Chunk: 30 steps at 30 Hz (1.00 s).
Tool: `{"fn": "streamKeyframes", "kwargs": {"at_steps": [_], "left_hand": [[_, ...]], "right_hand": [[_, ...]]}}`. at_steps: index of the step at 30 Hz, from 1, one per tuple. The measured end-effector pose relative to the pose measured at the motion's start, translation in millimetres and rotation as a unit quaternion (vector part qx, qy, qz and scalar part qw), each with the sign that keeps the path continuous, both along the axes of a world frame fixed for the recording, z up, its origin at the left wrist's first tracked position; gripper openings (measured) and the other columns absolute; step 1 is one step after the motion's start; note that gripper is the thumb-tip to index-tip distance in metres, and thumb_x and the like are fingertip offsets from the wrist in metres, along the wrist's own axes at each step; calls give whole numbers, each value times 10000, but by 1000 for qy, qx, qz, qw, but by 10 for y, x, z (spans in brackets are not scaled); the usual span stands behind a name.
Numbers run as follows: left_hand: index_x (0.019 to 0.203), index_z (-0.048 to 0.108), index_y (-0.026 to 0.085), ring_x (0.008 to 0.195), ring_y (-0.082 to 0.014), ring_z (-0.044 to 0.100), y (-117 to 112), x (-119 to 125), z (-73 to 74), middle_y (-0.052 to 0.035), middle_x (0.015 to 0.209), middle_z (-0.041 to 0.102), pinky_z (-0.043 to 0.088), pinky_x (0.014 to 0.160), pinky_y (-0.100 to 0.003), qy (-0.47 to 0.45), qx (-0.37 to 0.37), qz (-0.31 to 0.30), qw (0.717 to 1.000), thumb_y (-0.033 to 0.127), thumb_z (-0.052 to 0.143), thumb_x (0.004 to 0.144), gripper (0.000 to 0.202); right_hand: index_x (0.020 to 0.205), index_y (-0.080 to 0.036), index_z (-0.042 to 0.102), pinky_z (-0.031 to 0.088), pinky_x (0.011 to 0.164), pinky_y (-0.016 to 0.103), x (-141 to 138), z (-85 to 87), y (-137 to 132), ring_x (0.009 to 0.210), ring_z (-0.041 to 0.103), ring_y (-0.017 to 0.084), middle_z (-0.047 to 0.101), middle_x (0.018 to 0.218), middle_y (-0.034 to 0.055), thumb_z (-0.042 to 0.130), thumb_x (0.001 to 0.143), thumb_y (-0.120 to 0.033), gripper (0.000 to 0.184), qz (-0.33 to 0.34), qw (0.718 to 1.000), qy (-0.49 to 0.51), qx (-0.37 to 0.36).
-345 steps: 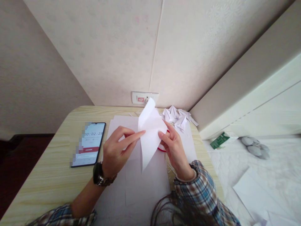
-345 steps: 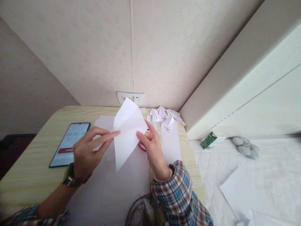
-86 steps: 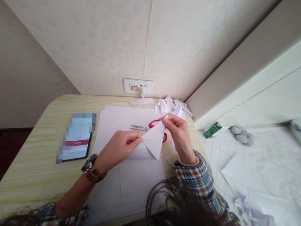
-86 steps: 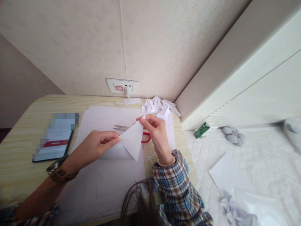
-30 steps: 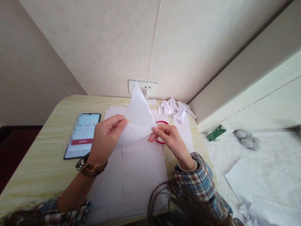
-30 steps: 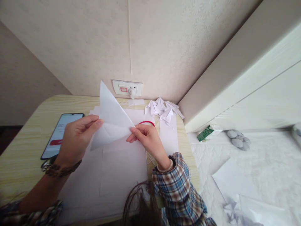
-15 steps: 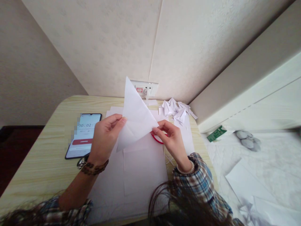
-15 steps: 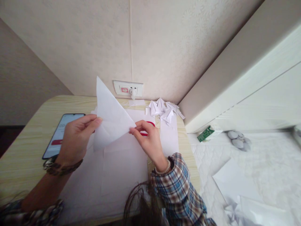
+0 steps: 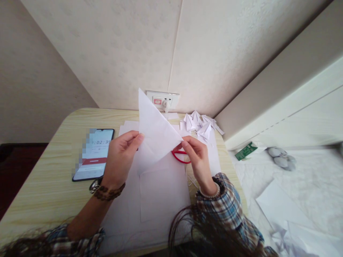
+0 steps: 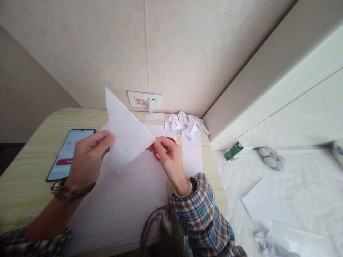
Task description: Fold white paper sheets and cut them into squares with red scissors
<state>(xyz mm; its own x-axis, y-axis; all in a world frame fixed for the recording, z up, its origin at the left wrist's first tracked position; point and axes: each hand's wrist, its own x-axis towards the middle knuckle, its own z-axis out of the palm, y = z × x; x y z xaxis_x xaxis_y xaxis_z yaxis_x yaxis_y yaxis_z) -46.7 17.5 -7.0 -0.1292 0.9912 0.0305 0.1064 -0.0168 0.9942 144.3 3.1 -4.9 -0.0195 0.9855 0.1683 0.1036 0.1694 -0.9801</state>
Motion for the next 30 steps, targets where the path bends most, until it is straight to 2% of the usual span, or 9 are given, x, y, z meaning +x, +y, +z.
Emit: {"fn": "streamKeyframes", "kwargs": {"at_steps": [3, 9, 13, 17, 21, 23, 25, 28, 30], "left_hand": [[640, 609, 216, 542, -118, 411, -9, 19, -1, 37, 596, 504, 316, 479, -251, 7, 11, -1, 1000, 265, 625, 778, 147], [654, 625, 220, 537, -127, 460, -23, 28, 1, 33, 596, 549, 336, 469, -256, 31, 36, 6, 999, 272, 613, 783, 139], [644, 610, 225, 530, -130, 474, -21, 17, 25, 33, 585, 541, 351, 464, -255, 68, 56, 6, 996, 277, 601, 790, 155], [664, 600, 212, 550, -124, 529, -57, 28, 52, 45, 597, 587, 381, 486, -235, 143, 102, 6, 985, 268, 574, 820, 168], [798, 682, 231, 671, -149, 661, -117, 17, 58, 30, 732, 721, 483, 617, -236, 244, 223, 9, 944, 207, 544, 853, 150], [927, 697, 247, 882, -180, 695, -126, -11, 51, 5, 918, 757, 517, 793, -280, 255, 321, -31, 912, 134, 502, 866, 233], [1031, 678, 254, 1069, -207, 647, -115, -46, 42, -15, 1059, 738, 472, 957, -370, 260, 418, -89, 866, 80, 475, 861, 317], [1074, 664, 265, 1226, -236, 538, -79, -75, 34, -34, 1195, 681, 340, 1083, -482, 306, 489, -133, 806, 76, 480, 858, 340], [1089, 659, 298, 1302, -243, 453, -60, -63, 34, -20, 1310, 604, 273, 1117, -512, 327, 492, -116, 798, 62, 498, 847, 375]], "right_hand": [[763, -203, 640, 451, 658, 252, 3, 1, 0, 696, 601, 146, 645, 697, -6, 535, 888, -316, 198, -13, 1000, -8, -1], [638, -200, 600, 434, 645, 267, 5, -9, 0, 609, 569, 144, 634, 613, -2, 553, 877, -357, 290, -31, 999, -36, -21], [629, -204, 596, 448, 637, 261, 4, -13, 10, 607, 580, 141, 632, 604, -9, 548, 876, -321, 278, -14, 1000, 5, -26], [633, -203, 620, 465, 623, 261, 11, -40, 44, 598, 590, 139, 648, 612, -5, 585, 853, -331, 256, -49, 999, 7, -11], [677, -180, 657, 503, 639, 289, 15, -76, 84, 602, 633, 160, 684, 631, 38, 543, 842, -513, 388, -40, 996, 33, -77], [686, -172, 656, 508, 629, 299, 14, -75, 89, 607, 641, 175, 683, 630, 56, 433, 845, -632, 536, 11, 990, 58, -130], [686, -176, 642, 503, 609, 296, 19, -61, 84, 609, 632, 177, 669, 631, 54, 376, 836, -683, 592, 60, 978, 94, -173], [673, -191, 609, 472, 555, 260, 46, -44, 82, 556, 571, 148, 616, 596, 6, 539, 803, -592, 428, 85, 966, 148, -194], [671, -192, 596, 433, 516, 230, 75, -49, 89, 525, 519, 124, 581, 586, -20, 640, 778, -475, 306, 69, 968, 163, -177]]}}
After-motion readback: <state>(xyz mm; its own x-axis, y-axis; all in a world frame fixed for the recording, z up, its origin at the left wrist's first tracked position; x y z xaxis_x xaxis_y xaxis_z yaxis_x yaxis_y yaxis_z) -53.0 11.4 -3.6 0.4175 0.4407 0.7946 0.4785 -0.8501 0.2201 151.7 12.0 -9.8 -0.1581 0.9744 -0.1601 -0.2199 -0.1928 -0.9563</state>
